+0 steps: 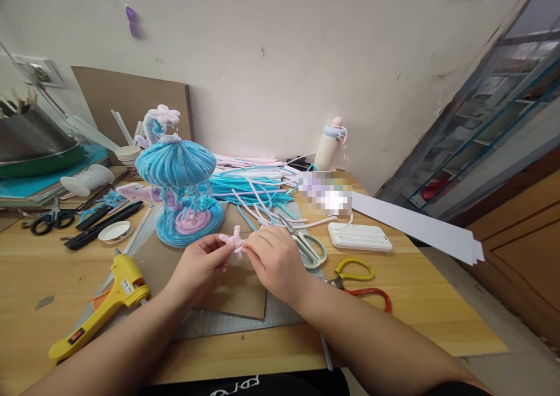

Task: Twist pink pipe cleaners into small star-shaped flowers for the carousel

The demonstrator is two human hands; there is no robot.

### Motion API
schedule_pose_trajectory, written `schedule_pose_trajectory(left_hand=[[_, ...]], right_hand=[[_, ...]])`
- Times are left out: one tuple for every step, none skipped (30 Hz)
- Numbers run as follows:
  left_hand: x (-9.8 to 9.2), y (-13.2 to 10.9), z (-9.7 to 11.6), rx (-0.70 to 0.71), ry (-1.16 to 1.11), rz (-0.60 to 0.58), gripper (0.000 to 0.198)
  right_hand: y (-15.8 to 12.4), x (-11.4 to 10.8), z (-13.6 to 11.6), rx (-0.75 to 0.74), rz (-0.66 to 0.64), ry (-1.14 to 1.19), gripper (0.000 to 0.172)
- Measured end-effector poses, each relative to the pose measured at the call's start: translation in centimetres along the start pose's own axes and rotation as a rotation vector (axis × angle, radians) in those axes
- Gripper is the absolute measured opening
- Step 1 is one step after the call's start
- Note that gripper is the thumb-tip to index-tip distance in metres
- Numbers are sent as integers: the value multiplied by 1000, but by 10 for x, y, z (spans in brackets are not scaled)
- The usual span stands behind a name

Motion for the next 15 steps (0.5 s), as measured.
schedule_pose_trajectory(left_hand=[[1, 0, 0, -4, 28, -28, 27], [2, -1, 1, -10, 53, -60, 28], [3, -2, 2, -19, 72, -94, 28], [4, -3, 2, -30, 85, -127, 28], [5, -3, 3, -41, 96, -156, 28], [5, -4, 4, -49, 105, -182, 28], [6, -5, 5, -54, 114, -208, 28], [6, -5, 5, -55, 122, -238, 28], [6, -6, 6, -53, 128, -266, 28], [7, -6, 5, -51, 134, -296, 27], [7, -6, 5, -51, 139, -326, 27], [7, -7, 4, -57, 146, -356, 27], [7, -7, 3, -65, 153, -387, 27], [7, -8, 2, -71, 162, -418, 26], [7, -9, 1, -70, 173, -445, 25]], right_hand=[[1, -1, 1, 0, 11, 25, 11], [2, -2, 3, 7, 19, 53, 10], [3, -3, 5, 20, 23, 84, 9], [4, -4, 7, 38, 21, 117, 8], [5, -4, 9, 59, 10, 151, 8], [6, -4, 11, 82, -8, 184, 8], [7, -5, 13, 109, -32, 213, 8], [8, -5, 15, 144, -59, 239, 8], [8, -5, 17, 192, -90, 262, 7], [9, -5, 19, 251, -129, 290, 7], [10, -5, 21, 319, -174, 329, 8], [10, -6, 23, 387, -221, 379, 8], [11, -6, 24, 448, -270, 434, 9], [12, -6, 26, 498, -319, 492, 9], [12, -5, 27, 540, -373, 556, 9]])
Point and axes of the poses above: each hand's wrist, its own y-axis towards the middle knuckle, its own x-axis out of the palm, z = x × y, the point moved 2 cm from there along y, towards the middle knuckle, and after that the axes turned 6 degrees about x, right-handed, at the moved point
